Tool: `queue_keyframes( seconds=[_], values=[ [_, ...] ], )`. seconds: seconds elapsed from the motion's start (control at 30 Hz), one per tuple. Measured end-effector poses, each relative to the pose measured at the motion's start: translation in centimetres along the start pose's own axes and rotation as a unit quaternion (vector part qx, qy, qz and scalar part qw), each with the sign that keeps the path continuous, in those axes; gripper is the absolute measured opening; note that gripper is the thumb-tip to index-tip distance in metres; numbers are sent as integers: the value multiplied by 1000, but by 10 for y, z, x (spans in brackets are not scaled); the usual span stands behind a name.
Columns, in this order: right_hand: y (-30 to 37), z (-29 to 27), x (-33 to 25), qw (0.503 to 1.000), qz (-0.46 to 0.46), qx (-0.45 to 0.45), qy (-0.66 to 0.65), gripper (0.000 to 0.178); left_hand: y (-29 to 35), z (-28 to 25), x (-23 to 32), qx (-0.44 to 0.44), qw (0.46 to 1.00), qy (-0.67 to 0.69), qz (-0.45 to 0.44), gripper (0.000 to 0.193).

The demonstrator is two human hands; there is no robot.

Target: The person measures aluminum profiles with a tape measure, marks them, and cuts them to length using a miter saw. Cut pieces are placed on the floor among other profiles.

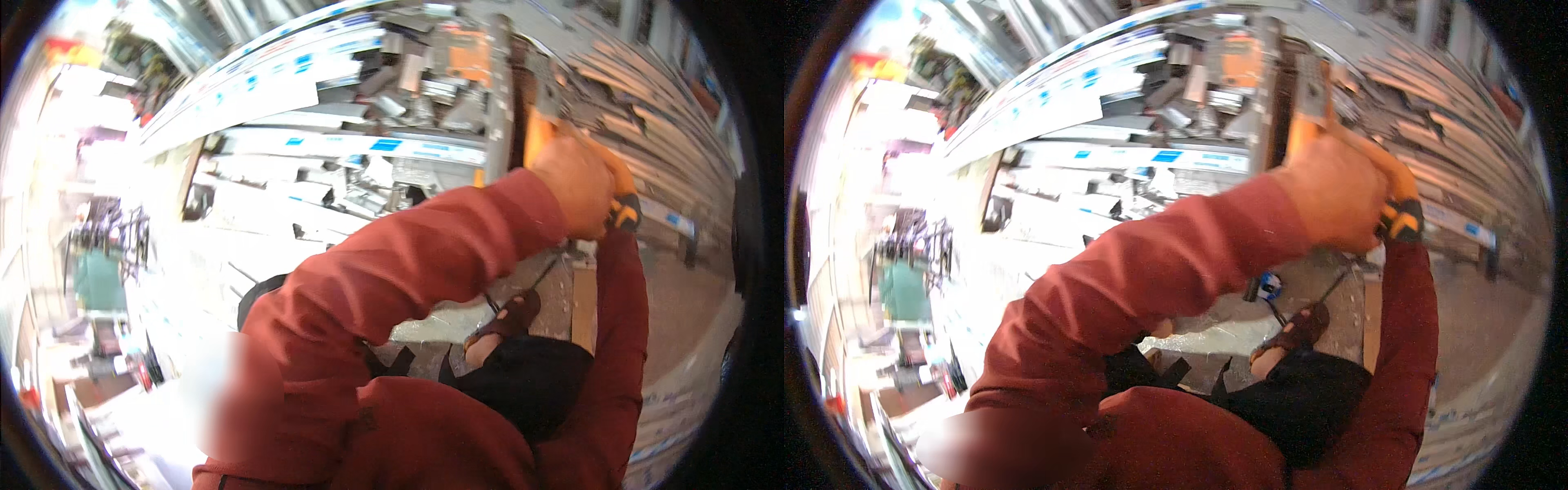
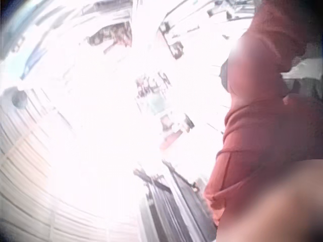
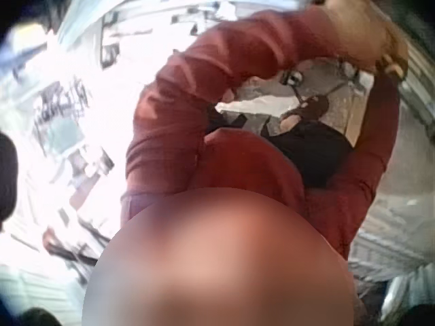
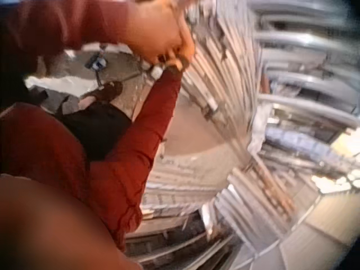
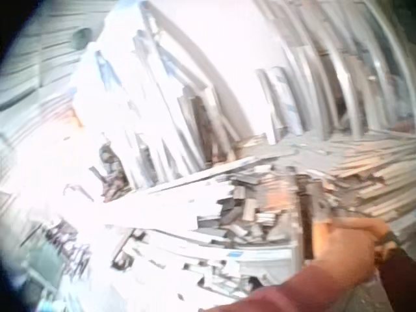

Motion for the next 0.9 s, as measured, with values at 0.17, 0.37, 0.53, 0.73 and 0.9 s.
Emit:
queue_keyframes(
  seconds=[0.17,0.37,0.53,0.73,0.9],
  values=[
    [7,6,-61,992,-76,-86,-61,50,-3,19,4,21,1000,-5,-13,43],
    [20,30,-109,982,-131,-99,-89,48,-4,38,7,2,1000,12,-7,47],
    [18,36,-128,984,-135,-96,-63,46,-2,40,9,-5,1000,24,-11,46],
    [13,38,-118,990,-116,-81,-23,45,2,37,10,-13,999,41,-4,46],
    [0,31,-89,994,-66,-66,60,43,4,37,10,6,999,42,1,43]
  ],
)
Point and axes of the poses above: each hand's wrist, its own y-axis away from the middle knuckle, its own z-axis out of the palm, x = y × z, the point moved 1 cm from there along -y, towards the middle knuckle, and after that the axes turned 15 degrees about -x, right-handed, at the moved point
